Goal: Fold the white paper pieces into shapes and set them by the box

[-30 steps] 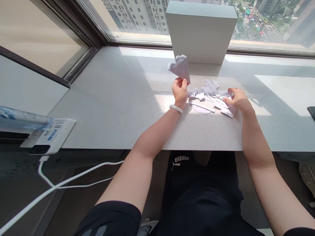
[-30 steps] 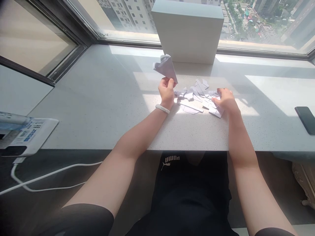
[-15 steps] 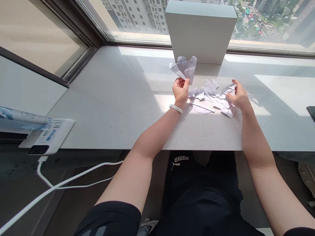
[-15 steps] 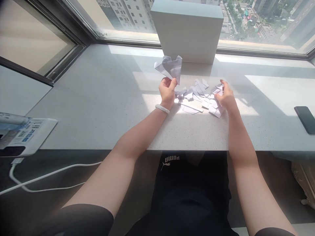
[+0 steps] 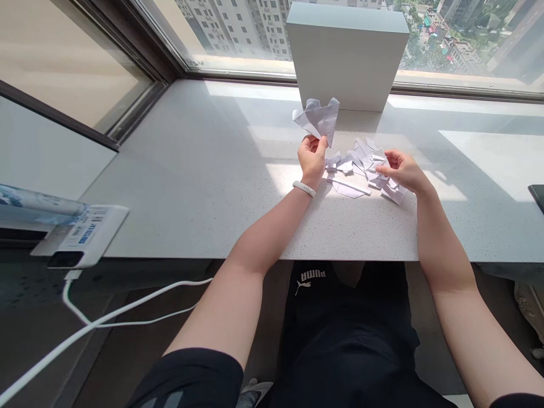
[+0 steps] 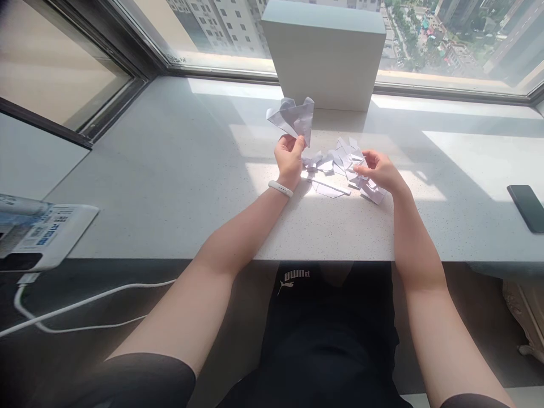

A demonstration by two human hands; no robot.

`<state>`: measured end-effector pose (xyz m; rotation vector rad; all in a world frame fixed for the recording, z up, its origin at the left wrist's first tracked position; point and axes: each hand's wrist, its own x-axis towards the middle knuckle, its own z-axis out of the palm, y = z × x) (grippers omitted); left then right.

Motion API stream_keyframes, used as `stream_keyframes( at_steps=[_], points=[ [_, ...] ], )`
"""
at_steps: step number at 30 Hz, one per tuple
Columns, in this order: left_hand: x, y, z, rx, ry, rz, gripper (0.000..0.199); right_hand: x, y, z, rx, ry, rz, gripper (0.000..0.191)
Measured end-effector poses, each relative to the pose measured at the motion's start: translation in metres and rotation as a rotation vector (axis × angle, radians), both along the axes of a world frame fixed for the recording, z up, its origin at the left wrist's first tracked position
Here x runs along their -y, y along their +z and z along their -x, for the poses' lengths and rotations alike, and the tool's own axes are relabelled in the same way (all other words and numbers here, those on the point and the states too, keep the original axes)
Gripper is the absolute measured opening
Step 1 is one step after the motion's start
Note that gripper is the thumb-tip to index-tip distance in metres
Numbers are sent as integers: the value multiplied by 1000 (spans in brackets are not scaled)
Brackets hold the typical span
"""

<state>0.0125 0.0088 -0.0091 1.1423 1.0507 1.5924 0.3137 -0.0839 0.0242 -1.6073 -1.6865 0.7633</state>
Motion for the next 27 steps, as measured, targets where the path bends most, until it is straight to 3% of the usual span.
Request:
stream_keyframes(
  at_steps=[4, 7, 11, 19, 27],
  points=[
    [4, 4, 0, 1, -6, 2, 55, 1, -3, 11, 111, -70, -79, 34],
    [5, 4, -1, -8, 2, 6, 58, -5, -15, 16, 197, -118, -131, 31],
    [6, 6, -1, -12, -4, 19, 58, -17, -24, 23, 236, -168, -42, 34],
    [5, 5, 0, -21, -9, 29, 55, -27, -17, 27, 49, -277, 6, 16],
    [5, 7, -3, 3, -2, 3, 55, -28, -21, 7, -81, -361, -57, 20]
  ],
)
